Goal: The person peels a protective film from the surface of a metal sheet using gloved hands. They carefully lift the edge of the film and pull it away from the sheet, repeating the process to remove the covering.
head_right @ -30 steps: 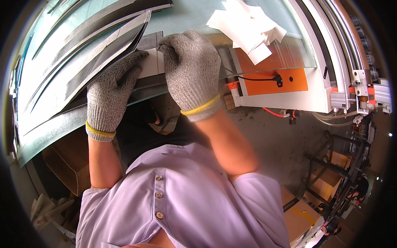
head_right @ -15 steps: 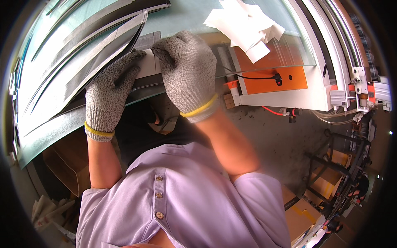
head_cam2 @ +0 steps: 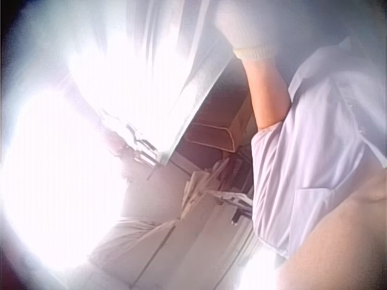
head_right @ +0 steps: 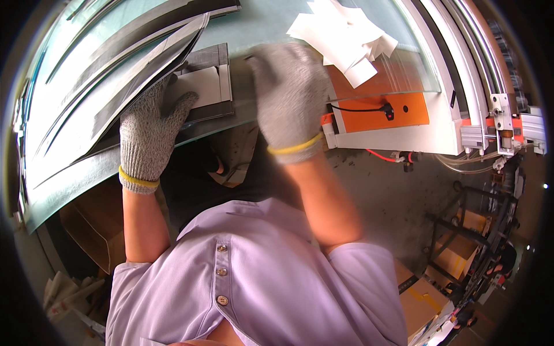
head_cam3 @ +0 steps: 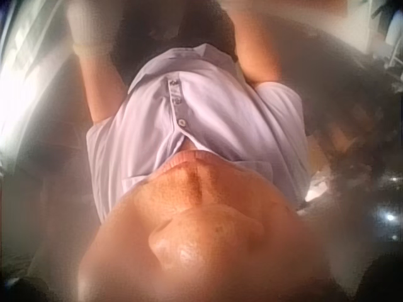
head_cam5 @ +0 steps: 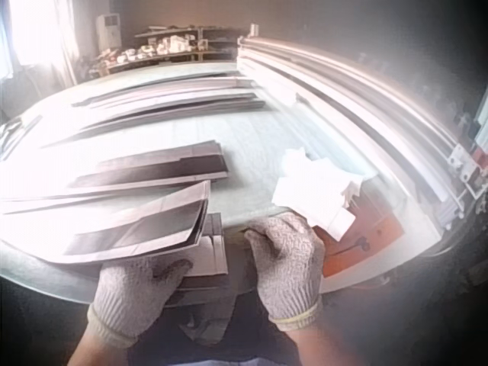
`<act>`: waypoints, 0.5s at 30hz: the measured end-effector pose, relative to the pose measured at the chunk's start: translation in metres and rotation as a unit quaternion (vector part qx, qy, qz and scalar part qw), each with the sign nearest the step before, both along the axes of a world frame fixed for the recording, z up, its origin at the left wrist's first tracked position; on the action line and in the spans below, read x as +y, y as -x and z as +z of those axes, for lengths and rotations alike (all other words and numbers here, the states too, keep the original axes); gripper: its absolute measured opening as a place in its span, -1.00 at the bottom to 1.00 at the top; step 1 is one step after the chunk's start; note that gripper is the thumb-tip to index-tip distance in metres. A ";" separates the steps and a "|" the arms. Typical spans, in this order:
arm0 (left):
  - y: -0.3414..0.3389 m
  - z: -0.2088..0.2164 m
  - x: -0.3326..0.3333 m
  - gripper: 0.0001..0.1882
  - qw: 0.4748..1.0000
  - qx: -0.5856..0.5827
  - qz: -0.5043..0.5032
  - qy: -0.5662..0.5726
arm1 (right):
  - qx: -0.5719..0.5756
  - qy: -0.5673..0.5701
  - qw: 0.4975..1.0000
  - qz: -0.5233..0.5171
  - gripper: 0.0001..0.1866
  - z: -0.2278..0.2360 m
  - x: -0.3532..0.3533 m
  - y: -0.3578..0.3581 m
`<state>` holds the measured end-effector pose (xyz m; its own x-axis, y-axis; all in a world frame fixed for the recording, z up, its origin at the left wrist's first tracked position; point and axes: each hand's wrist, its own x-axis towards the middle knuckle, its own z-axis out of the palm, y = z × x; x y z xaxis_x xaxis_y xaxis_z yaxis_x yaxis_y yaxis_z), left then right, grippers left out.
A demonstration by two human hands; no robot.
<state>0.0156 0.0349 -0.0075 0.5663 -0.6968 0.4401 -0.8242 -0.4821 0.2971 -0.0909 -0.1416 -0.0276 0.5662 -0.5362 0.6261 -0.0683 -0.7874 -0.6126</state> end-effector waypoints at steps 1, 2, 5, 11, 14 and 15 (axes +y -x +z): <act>-0.001 -0.001 0.000 -0.49 1.000 -0.003 -0.001 0.006 | 0.012 -0.030 0.999 -0.015 -0.88 -0.001 -0.007 0.001; -0.002 -0.002 0.000 -0.49 1.000 -0.005 -0.003 0.014 | 0.070 0.109 0.989 -0.074 -0.88 0.002 -0.013 0.003; -0.001 -0.004 0.000 -0.48 1.000 -0.021 0.003 0.021 | 0.052 0.184 0.975 -0.117 -0.85 0.011 -0.002 -0.002; 0.002 -0.009 -0.001 -0.50 0.999 0.036 0.005 0.036 | 0.084 0.138 0.987 0.012 -0.89 0.011 0.017 -0.019; 0.003 -0.003 -0.003 -0.49 0.999 0.024 0.003 0.035 | 0.095 0.184 0.978 0.003 -0.91 0.012 0.018 -0.025; 0.003 0.000 -0.003 -0.48 0.999 0.020 0.001 0.035 | 0.104 0.202 0.974 0.002 -0.91 0.013 0.018 -0.026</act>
